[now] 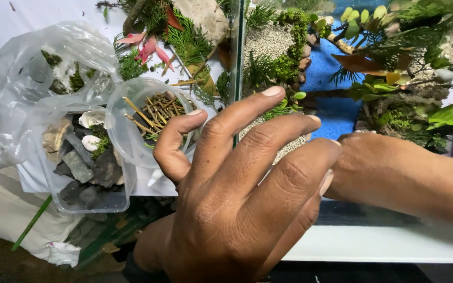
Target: A person is decorating a miniature landscape inside a glass terrarium by placing twigs and using a spoon to move sand.
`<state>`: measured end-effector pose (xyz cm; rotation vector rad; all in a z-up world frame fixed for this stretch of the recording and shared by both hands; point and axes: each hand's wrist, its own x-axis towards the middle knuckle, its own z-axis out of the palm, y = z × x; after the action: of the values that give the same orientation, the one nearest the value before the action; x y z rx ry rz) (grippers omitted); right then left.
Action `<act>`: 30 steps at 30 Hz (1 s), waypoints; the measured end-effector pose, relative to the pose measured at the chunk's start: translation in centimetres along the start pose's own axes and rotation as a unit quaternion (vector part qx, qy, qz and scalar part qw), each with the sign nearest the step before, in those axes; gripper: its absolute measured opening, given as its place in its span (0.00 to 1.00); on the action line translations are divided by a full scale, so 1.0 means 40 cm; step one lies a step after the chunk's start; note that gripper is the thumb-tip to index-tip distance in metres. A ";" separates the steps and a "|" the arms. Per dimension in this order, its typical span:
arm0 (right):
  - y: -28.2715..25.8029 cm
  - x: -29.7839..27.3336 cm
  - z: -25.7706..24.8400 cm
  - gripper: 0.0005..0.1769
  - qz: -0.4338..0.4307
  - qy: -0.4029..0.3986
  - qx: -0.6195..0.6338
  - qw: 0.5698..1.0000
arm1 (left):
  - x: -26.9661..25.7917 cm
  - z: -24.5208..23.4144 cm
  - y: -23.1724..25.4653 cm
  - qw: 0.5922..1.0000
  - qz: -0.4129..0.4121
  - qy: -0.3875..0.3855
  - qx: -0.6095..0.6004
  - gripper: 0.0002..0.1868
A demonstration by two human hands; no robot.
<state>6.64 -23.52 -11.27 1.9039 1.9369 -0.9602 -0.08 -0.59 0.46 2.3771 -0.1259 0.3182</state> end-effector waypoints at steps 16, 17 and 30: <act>0.035 0.014 -0.109 0.20 -0.084 0.161 -0.350 0.919 | 0.006 -0.022 0.011 0.998 -0.028 -0.040 -0.028 0.07; 0.038 0.009 -0.105 0.20 -0.083 0.161 -0.350 0.919 | 0.005 -0.020 0.009 0.998 -0.027 -0.041 -0.029 0.07; 0.045 0.012 -0.136 0.12 -0.077 0.222 -0.339 0.911 | 0.007 -0.016 0.013 0.999 -0.023 -0.029 -0.009 0.07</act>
<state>9.73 -19.96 -7.96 1.6372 2.2720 0.1724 -0.04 -0.53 1.32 2.3692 -0.1012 0.2262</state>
